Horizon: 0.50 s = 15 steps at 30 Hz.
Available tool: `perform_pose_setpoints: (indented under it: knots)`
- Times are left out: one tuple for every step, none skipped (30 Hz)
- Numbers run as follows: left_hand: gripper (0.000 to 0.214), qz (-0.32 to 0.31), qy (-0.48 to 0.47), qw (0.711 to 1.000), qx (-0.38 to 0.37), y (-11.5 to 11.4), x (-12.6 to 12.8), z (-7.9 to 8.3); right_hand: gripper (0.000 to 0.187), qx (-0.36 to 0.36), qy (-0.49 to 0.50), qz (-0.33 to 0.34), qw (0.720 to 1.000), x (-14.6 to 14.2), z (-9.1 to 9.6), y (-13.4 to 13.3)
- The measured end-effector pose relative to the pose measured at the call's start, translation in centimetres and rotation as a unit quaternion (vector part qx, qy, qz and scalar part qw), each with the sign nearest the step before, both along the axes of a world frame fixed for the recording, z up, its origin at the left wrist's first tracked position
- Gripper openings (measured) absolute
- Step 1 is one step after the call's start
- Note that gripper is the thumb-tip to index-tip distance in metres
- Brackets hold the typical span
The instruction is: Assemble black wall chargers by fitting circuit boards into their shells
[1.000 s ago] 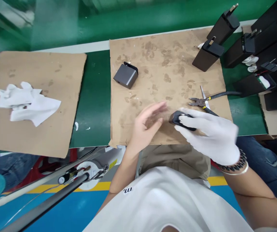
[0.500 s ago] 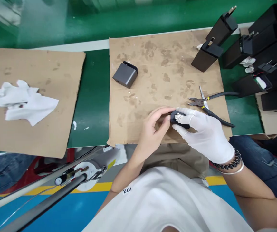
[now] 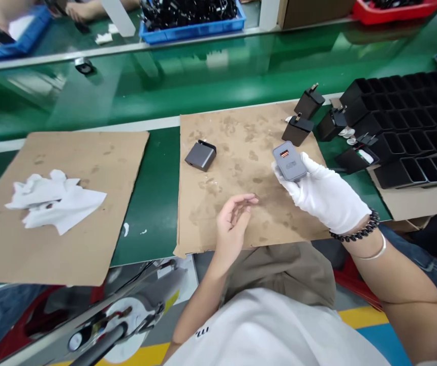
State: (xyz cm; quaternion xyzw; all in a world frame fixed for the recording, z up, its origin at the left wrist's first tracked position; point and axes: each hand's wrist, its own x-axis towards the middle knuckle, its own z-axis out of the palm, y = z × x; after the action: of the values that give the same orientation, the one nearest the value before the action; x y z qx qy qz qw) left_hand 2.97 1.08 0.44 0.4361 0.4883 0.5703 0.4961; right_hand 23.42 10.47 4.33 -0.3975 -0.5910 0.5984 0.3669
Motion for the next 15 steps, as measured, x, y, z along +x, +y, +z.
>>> perform_pose_setpoints:
  knots:
    - [0.019, 0.004, -0.002, 1.0, -0.007, 0.0, 0.0, 0.0, 0.049, -0.004, 0.009, 0.002, 1.0, -0.1, 0.1, 0.0]
    - [0.021, 0.009, -0.007, 1.0, -0.012, 0.0, 0.1, 0.0, 0.05, -0.009, 0.019, 0.0, 1.0, -0.3, 0.3, 0.0]
    - [0.022, 0.014, -0.015, 1.0, -0.014, -0.1, 0.1, -0.1, 0.049, -0.014, 0.026, -0.004, 1.0, -0.5, 0.4, -0.1]
    - [0.023, 0.016, -0.024, 1.0, -0.013, -0.1, 0.1, -0.2, 0.048, -0.016, 0.027, -0.014, 0.999, -0.7, 0.6, -0.3]
    - [0.025, 0.015, -0.035, 0.999, -0.008, -0.1, 0.0, -0.3, 0.046, -0.014, 0.024, -0.026, 0.999, -0.9, 0.8, -0.5]
    - [0.026, 0.012, -0.046, 0.999, -0.003, -0.1, 0.0, -0.4, 0.044, -0.011, 0.017, -0.039, 0.999, -1.1, 1.1, -0.7]
    - [0.027, 0.01, -0.056, 0.998, 0.003, -0.1, 0.0, -0.5, 0.043, -0.007, 0.01, -0.052, 0.999, -1.2, 1.2, -0.9]
    - [0.029, 0.008, -0.065, 0.998, 0.008, -0.1, -0.1, -0.5, 0.042, -0.006, 0.004, -0.061, 0.998, -1.2, 1.4, -1.0]
    - [0.031, 0.007, -0.071, 0.997, 0.01, -0.1, -0.1, -0.5, 0.042, -0.008, 0.002, -0.062, 0.998, -1.2, 1.5, -0.8]
    - [0.032, 0.006, -0.073, 0.997, 0.008, -0.1, -0.1, -0.5, 0.041, -0.013, 0.001, -0.057, 0.998, -1.2, 1.6, -0.4]
    - [0.032, 0.008, -0.072, 0.997, 0.004, -0.1, 0.0, -0.5, 0.039, -0.015, -0.001, -0.052, 0.999, -1.3, 1.8, 0.4]
    - [0.032, 0.01, -0.067, 0.998, -0.001, -0.1, 0.1, -0.5, 0.037, -0.007, -0.016, -0.055, 0.998, -1.4, 1.9, 1.6]
    - [0.032, 0.013, -0.06, 0.998, -0.005, -0.2, 0.2, -0.5, 0.034, 0.012, -0.041, -0.068, 0.997, -1.8, 2.1, 3.3]
    - [0.031, 0.016, -0.052, 0.999, -0.006, -0.2, 0.3, -0.5, 0.03, 0.04, -0.07, -0.094, 0.992, -2.3, 2.5, 5.4]
    - [0.03, 0.018, -0.042, 0.999, -0.006, -0.2, 0.4, -0.5, 0.027, 0.088, -0.121, -0.136, 0.979, -3.1, 2.9, 7.8]
